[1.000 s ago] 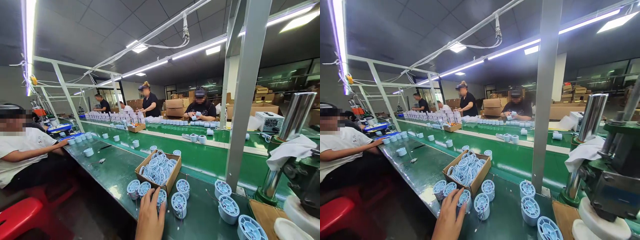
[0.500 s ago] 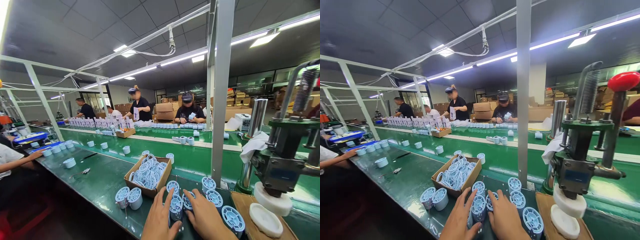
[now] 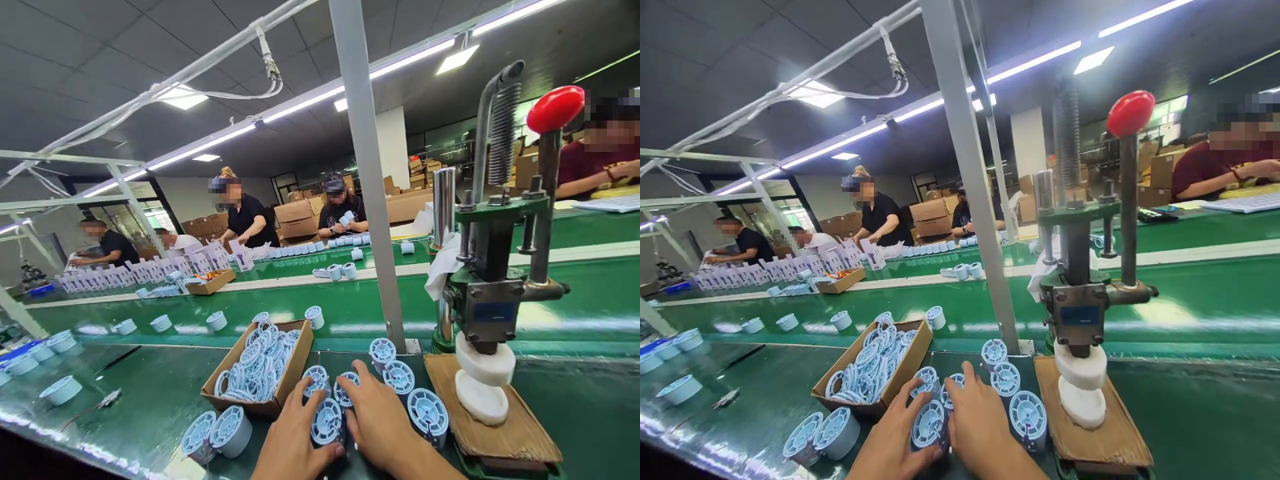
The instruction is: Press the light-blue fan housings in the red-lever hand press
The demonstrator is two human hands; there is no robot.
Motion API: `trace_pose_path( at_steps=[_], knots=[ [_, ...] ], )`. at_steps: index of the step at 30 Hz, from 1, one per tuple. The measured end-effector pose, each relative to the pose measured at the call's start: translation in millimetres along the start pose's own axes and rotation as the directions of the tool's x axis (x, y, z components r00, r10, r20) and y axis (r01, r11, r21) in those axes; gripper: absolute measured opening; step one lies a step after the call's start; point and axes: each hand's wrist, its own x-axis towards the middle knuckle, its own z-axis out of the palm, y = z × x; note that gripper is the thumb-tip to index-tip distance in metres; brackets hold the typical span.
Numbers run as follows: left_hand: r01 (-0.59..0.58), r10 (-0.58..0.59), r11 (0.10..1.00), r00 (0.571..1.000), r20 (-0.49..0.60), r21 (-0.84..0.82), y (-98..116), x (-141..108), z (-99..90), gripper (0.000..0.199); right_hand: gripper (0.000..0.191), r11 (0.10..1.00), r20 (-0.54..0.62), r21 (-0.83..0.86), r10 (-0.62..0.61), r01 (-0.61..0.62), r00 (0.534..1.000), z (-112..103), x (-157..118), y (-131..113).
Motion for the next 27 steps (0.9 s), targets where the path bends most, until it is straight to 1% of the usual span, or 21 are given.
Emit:
trace_pose_path(
  at_steps=[3,4,6,8,9,11,13,15,17,19,21,23,26,27],
  knots=[
    [-0.056,0.055,0.998,0.998,0.039,0.017,-17,0,11.7,0.067,0.044,1.000,-0.015,0.026,-0.015,0.016,1.000,-1,1,0],
    [-0.080,0.079,0.996,0.997,0.026,0.030,-24,0,16.7,0.069,0.040,0.999,-0.018,0.038,-0.025,0.026,1.000,-2,1,1],
    [-0.124,0.127,0.990,0.991,-0.033,0.058,-36,1,25.8,0.072,0.034,0.996,-0.019,0.061,-0.064,0.065,0.998,-2,0,2],
    [-0.150,0.157,0.985,0.983,-0.091,0.085,-41,1,30.3,0.080,0.032,0.990,-0.007,0.083,-0.115,0.115,0.993,-3,0,4],
    [-0.154,0.164,0.983,0.981,-0.108,0.100,-40,0,30.3,0.083,0.031,0.986,0.001,0.092,-0.136,0.136,0.991,-3,-1,5],
    [-0.162,0.174,0.979,0.980,-0.098,0.124,-32,-1,26.0,0.086,0.031,0.982,0.022,0.102,-0.161,0.158,0.987,-4,-2,7],
    [-0.173,0.180,0.976,0.983,-0.040,0.132,-22,-2,18.8,0.086,0.033,0.981,0.038,0.105,-0.168,0.163,0.985,-4,-2,7],
    [-0.168,0.163,0.978,0.985,0.048,0.122,-11,-2,11.9,0.091,0.036,0.980,0.046,0.104,-0.174,0.169,0.984,-3,-1,8],
    [-0.128,0.115,0.985,0.987,0.114,0.119,-4,-1,7.5,0.097,0.039,0.978,0.048,0.103,-0.187,0.181,0.981,-2,-1,9],
    [-0.086,0.067,0.988,0.986,0.150,0.127,2,0,5.4,0.098,0.042,0.974,0.048,0.103,-0.209,0.203,0.977,0,-1,10],
    [-0.052,0.030,0.990,0.986,0.163,0.132,6,0,4.4,0.095,0.046,0.969,0.045,0.104,-0.229,0.224,0.972,0,-1,11],
    [-0.016,-0.004,0.991,0.988,0.153,0.131,9,0,3.4,0.089,0.046,0.970,0.033,0.102,-0.226,0.221,0.974,-1,-1,10],
    [0.034,-0.051,0.990,0.991,0.122,0.139,15,-2,1.2,0.081,0.041,0.983,-0.008,0.098,-0.153,0.153,0.988,-3,-2,8],
    [0.049,-0.068,0.988,0.990,0.127,0.144,17,-3,0.4,0.080,0.038,0.987,-0.020,0.100,-0.126,0.127,0.992,-4,-2,7]
  ],
)
